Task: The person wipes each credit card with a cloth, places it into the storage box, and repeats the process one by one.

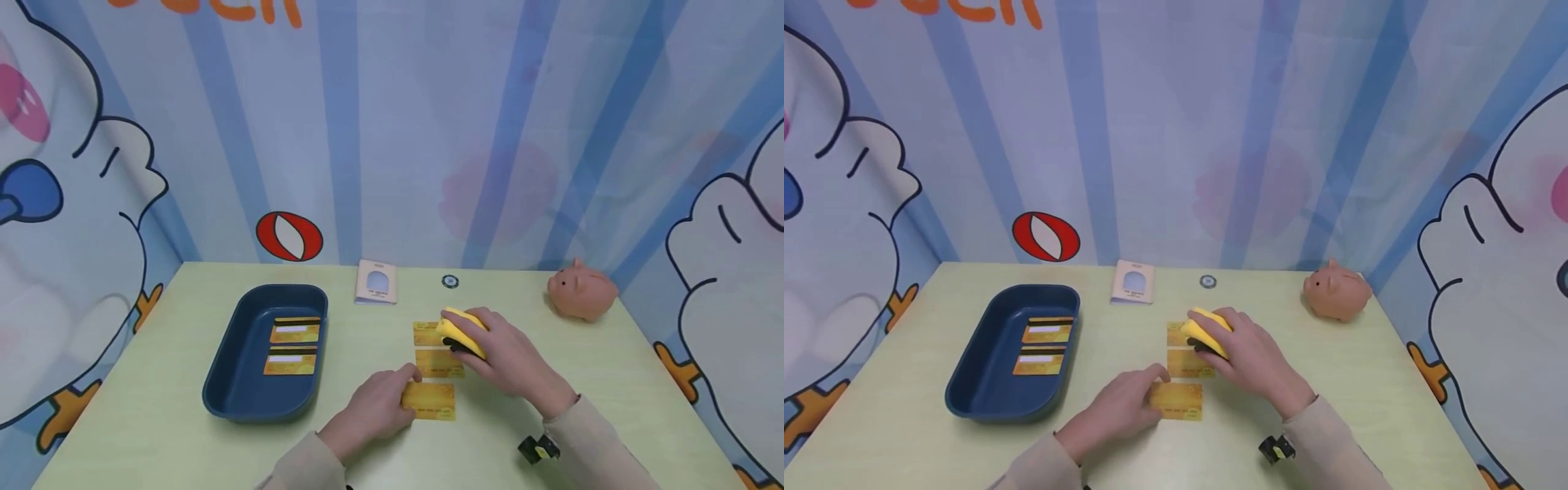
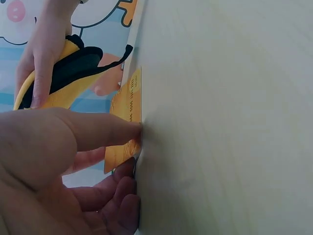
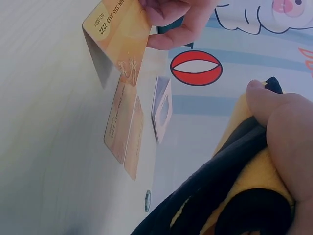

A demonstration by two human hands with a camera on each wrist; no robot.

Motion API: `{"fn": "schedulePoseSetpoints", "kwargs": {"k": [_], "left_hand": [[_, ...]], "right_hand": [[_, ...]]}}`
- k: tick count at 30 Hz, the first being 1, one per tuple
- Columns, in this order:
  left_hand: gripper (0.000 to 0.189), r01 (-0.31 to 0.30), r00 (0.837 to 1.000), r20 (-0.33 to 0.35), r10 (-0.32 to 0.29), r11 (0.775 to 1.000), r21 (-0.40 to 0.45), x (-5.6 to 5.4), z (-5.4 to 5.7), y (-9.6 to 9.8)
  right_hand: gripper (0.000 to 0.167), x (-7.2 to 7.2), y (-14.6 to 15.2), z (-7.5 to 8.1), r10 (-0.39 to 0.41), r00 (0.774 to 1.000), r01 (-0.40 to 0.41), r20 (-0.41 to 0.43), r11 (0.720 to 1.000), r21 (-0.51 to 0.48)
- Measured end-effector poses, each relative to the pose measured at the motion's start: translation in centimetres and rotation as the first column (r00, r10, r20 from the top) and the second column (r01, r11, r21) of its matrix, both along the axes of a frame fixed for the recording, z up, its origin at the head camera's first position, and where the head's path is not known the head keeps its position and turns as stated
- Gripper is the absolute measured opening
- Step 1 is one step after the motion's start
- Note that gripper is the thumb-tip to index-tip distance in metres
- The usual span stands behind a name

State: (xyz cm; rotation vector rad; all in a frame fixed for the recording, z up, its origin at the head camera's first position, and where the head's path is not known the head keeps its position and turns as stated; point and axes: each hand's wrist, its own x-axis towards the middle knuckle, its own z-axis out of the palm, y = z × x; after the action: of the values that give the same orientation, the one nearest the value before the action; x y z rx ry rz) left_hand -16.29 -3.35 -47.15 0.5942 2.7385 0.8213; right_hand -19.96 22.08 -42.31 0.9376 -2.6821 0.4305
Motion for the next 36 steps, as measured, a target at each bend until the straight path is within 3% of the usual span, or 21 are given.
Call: {"fn": "schedulePoseSetpoints", "kwargs": {"k": [7, 13, 17, 23, 25, 29, 36], "left_hand": [[0.045, -0.003, 0.998, 0.067, -0.009, 0.985, 0.170, -0.4, -0.7, -1.2], [0.047, -0.070, 0.978, 0.210, -0.008, 0.930, 0.360, -0.5, 0.0, -2.2], [0.049, -0.121, 0.968, 0.252, -0.001, 0.876, 0.467, -0.9, 1.1, -2.7], [0.057, -0.196, 0.958, 0.287, 0.010, 0.754, 0.628, -1.6, 2.5, -3.3], [0.057, -0.207, 0.958, 0.285, 0.016, 0.725, 0.656, -1.7, 2.9, -3.5], [0.059, -0.212, 0.962, 0.274, 0.023, 0.698, 0.684, -2.0, 3.6, -3.7], [0.068, -0.190, 0.962, 0.274, -0.015, 0.682, 0.706, -2.2, 4.2, -3.7]], "right_hand": [[0.068, 0.1, 0.1, -0.2, -0.006, 1.000, 0.006, 0.007, 1.000, 0.007], [0.068, 0.2, 0.0, 0.2, 0.002, 1.000, -0.002, -0.001, 1.000, -0.001], [0.069, 0.0, -0.2, 0.7, 0.011, 1.000, -0.011, -0.021, 1.000, -0.011], [0.074, -0.1, -1.1, 1.6, 0.052, 0.997, -0.053, -0.053, 0.998, -0.025], [0.073, -0.1, -1.6, 1.9, 0.066, 0.996, -0.068, -0.063, 0.997, -0.027], [0.073, -0.1, -2.6, 2.4, 0.098, 0.991, -0.102, -0.091, 0.994, -0.035], [0.072, -0.2, -4.6, 2.9, 0.184, 0.976, -0.191, -0.117, 0.980, -0.052]]}}
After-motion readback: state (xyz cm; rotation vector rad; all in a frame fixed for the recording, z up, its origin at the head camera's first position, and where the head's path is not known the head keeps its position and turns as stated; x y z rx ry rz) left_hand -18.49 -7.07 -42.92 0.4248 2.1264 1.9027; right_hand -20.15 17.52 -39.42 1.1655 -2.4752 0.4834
